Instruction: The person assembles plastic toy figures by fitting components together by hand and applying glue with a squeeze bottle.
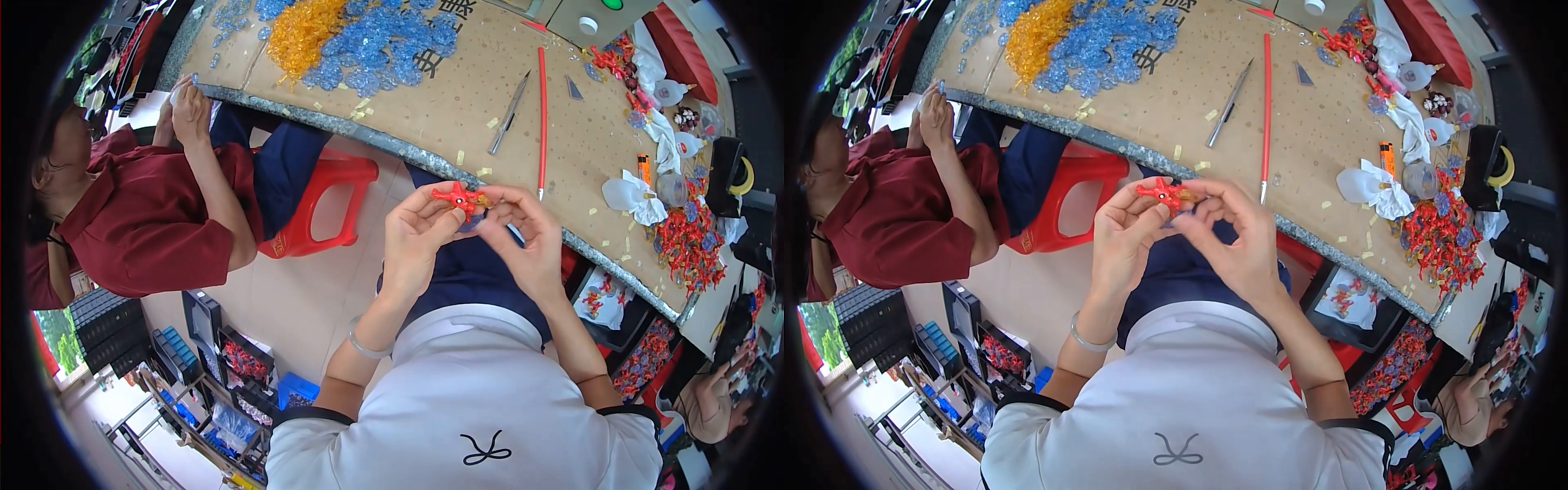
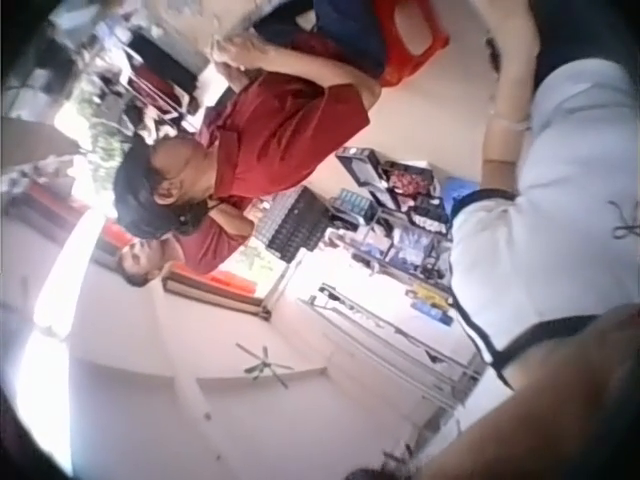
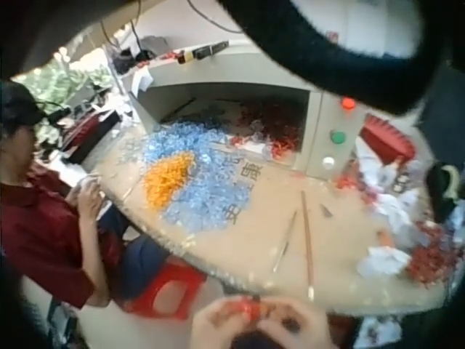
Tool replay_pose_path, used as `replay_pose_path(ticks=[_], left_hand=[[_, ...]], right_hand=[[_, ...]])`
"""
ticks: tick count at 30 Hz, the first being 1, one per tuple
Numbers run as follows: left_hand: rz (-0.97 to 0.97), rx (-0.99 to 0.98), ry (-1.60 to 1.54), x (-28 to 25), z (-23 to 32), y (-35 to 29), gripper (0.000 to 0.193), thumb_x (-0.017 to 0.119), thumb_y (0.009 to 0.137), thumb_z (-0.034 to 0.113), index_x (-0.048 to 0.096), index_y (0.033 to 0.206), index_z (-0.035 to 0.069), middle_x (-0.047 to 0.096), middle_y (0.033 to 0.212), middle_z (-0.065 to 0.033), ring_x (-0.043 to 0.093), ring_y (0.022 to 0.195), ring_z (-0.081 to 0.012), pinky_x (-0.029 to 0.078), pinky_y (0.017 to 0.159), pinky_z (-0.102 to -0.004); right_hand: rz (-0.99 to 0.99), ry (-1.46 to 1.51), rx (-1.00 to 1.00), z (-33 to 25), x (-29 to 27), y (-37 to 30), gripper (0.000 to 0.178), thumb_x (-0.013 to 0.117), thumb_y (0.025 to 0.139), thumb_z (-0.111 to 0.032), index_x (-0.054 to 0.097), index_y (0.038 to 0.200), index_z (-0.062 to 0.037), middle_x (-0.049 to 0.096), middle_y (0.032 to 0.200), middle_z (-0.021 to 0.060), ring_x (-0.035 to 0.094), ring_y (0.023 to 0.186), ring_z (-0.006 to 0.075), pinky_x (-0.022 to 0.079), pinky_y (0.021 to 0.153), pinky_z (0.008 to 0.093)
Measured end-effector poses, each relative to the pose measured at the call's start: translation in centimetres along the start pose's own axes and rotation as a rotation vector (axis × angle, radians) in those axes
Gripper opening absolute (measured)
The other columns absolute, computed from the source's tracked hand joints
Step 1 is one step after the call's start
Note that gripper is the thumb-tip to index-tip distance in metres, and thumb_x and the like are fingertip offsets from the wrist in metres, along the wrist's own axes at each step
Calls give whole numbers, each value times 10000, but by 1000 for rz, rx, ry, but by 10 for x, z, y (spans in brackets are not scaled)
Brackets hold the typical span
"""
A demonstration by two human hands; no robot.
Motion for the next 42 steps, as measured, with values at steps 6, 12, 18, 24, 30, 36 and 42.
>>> replay_pose_path(ticks=[6, 12, 18, 24, 30, 36, 42], left_hand=[[-56, -76, 43, 3, 0, 1, 287, 545, 863, -59, 540, 1149, -80, 653, 1017, -157, 676, 883, -218, 604, 694, -344], [-77, -155, 11, 3, -2, 1, 303, 535, 864, -53, 526, 1165, -84, 658, 1005, -160, 681, 871, -224, 598, 684, -336], [-136, -168, -67, 2, -4, 3, 296, 534, 869, -43, 510, 1164, -62, 661, 999, -164, 682, 858, -223, 574, 660, -320], [-81, 41, 38, 9, -5, 4, 347, 533, 863, -67, 417, 1186, -17, 608, 1036, -132, 646, 829, -176, 527, 669, -267], [46, 436, 423, 17, 2, 2, 305, 493, 869, -92, 444, 1158, -6, 537, 1155, -130, 573, 877, -106, 495, 676, -229], [-47, 677, 932, 16, 10, 4, 220, 559, 834, -89, 584, 1033, 0, 493, 1137, -132, 576, 777, -147, 469, 601, -236], [-168, 512, 855, 9, 8, 5, 207, 593, 870, -14, 569, 1076, 1, 578, 1007, -110, 537, 713, -106, 428, 529, -218]], right_hand=[[18, -99, -5, -8, -8, 11, 128, 678, 831, -42, 684, 936, 30, 645, 831, 72, 538, 637, 71, 407, 564, 214], [58, -168, -13, -8, -10, 9, 98, 661, 843, -54, 693, 885, 28, 633, 762, 68, 524, 616, 82, 390, 545, 225], [87, -185, -42, -14, -11, 6, 89, 665, 837, -47, 695, 885, 22, 629, 748, 68, 522, 601, 83, 387, 530, 231], [165, -140, -60, -12, -1, -2, 80, 682, 823, -34, 702, 886, 10, 637, 760, 60, 545, 595, 73, 388, 503, 217], [124, -93, 92, 0, 1, -6, 105, 690, 824, -47, 698, 908, 15, 647, 737, 52, 549, 597, 56, 394, 498, 197], [-13, 421, 482, 6, -3, -2, 153, 647, 869, -115, 689, 879, 32, 627, 703, 26, 504, 537, 55, 377, 468, 194], [-41, 651, 689, 2, -7, -4, 162, 635, 853, -134, 669, 802, 16, 598, 666, 41, 491, 516, 75, 375, 461, 212]])
Point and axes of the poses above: each hand's wrist, its own y-axis towards the middle knuckle, its own x-axis out of the palm, z = x × y, the point moved 2 cm from there along y, towards the middle knuckle
